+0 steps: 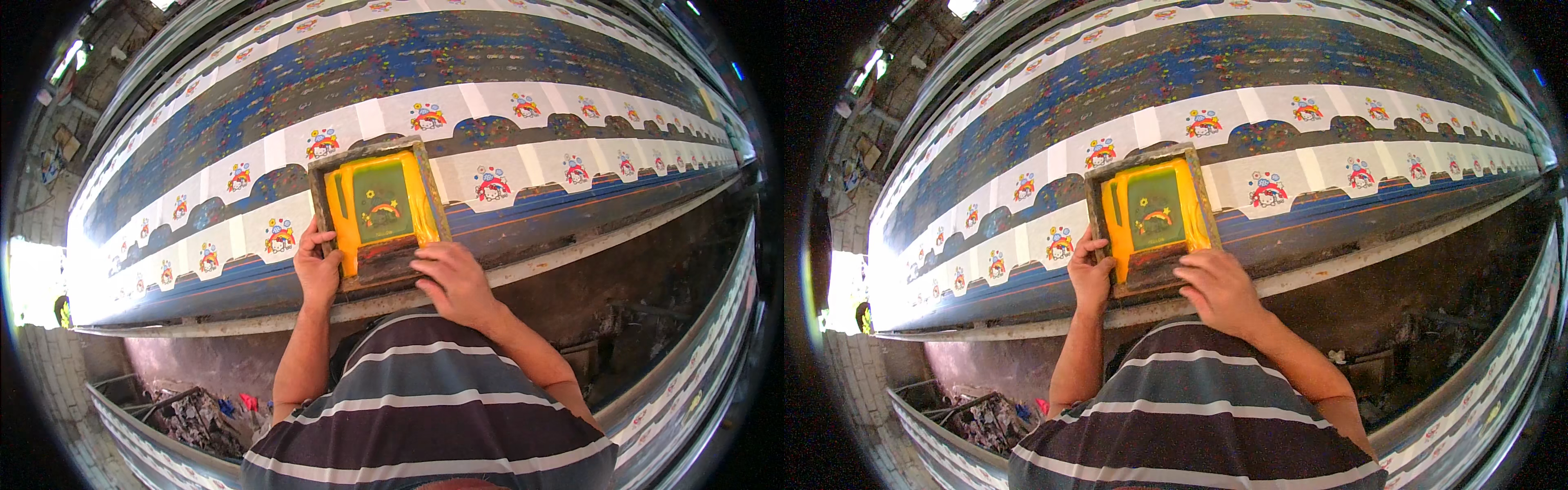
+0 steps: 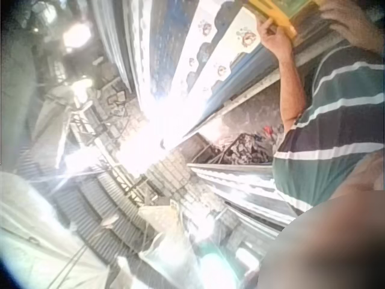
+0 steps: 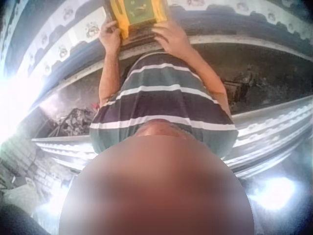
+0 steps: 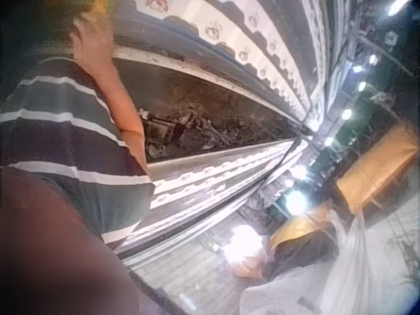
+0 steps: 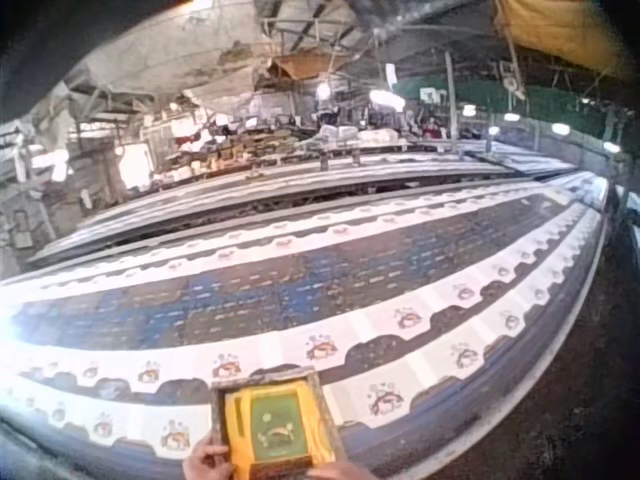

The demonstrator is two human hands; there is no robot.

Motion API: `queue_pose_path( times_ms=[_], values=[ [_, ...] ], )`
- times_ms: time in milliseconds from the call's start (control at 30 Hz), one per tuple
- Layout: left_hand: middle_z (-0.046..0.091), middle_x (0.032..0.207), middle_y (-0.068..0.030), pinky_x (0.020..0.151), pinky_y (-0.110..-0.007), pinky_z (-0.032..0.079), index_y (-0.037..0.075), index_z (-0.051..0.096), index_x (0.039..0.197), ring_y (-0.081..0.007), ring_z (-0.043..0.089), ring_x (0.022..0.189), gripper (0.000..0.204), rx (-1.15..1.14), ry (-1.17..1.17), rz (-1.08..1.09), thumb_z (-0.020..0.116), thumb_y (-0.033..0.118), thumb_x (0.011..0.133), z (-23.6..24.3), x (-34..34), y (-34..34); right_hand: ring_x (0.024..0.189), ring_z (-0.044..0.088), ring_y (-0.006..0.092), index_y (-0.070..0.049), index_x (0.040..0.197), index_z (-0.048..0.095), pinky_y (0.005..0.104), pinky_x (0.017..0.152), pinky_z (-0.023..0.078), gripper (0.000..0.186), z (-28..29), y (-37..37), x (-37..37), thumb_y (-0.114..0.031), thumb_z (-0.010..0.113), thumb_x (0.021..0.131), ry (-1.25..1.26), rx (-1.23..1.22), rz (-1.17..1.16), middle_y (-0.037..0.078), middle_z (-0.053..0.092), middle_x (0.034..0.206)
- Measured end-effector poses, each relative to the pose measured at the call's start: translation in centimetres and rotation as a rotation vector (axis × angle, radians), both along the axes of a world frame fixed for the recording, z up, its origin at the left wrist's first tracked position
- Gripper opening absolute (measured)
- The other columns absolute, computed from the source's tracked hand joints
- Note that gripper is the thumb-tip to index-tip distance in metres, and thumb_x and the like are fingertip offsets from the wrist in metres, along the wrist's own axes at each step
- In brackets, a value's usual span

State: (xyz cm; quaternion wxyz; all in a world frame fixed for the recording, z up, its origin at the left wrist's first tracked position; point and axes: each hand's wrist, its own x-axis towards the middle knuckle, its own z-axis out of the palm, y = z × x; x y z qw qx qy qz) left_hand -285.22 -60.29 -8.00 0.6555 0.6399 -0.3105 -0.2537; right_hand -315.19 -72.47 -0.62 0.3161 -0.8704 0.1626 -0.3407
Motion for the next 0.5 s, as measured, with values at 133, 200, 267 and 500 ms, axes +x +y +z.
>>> queue_pose_path(
  times_ms=[133, 200, 267, 500],
  values=[
    [0.047, 0.179, -0.0261, 0.129, -0.042, 0.049, 0.001, 0.074, 0.12, -0.0338, 0.054, 0.162, 0.049, 0.021, -0.013, -0.004, 0.068, -0.026, 0.08, -0.1, -0.1, 0.1, 0.134, 0.067, 0.0383, -0.006, 0.134, 0.077, 0.0534, 0.114, 0.055, 0.049, 0.4, 0.2, 2.8, -0.007, 0.087, 0.085, 0.163, -0.222, 0.083, 0.015, 0.073, 0.135],
    [0.047, 0.178, -0.0274, 0.129, -0.042, 0.048, 0.001, 0.075, 0.119, -0.0345, 0.053, 0.163, 0.048, 0.019, -0.029, 0.001, 0.069, -0.026, 0.08, -0.3, 0.0, 0.1, 0.13, 0.069, 0.038, -0.004, 0.134, 0.077, 0.0525, 0.113, 0.055, 0.048, 0.4, -0.2, 4.1, -0.006, 0.082, 0.087, 0.203, -0.233, 0.107, 0.015, 0.074, 0.133],
    [0.049, 0.177, -0.0288, 0.13, -0.042, 0.046, 0.001, 0.075, 0.119, -0.0352, 0.052, 0.164, 0.047, 0.029, -0.078, 0.026, 0.069, -0.025, 0.08, -0.6, 0.1, 0.0, 0.127, 0.07, 0.0382, -0.003, 0.134, 0.076, 0.0516, 0.112, 0.056, 0.046, 0.6, -0.8, 5.2, -0.005, 0.078, 0.088, 0.26, -0.228, 0.132, 0.016, 0.075, 0.132],
    [0.056, 0.17, -0.0298, 0.132, -0.044, 0.042, 0.005, 0.08, 0.112, -0.0382, 0.056, 0.16, 0.041, 0.062, -0.172, 0.074, 0.073, -0.016, 0.078, -1.7, 0.0, -0.2, 0.122, 0.072, 0.0413, 0.0, 0.133, 0.075, 0.0515, 0.111, 0.056, 0.046, 2.3, -3.5, 5.5, 0.003, 0.072, 0.087, 0.31, -0.079, 0.179, 0.017, 0.077, 0.131]
  ],
)
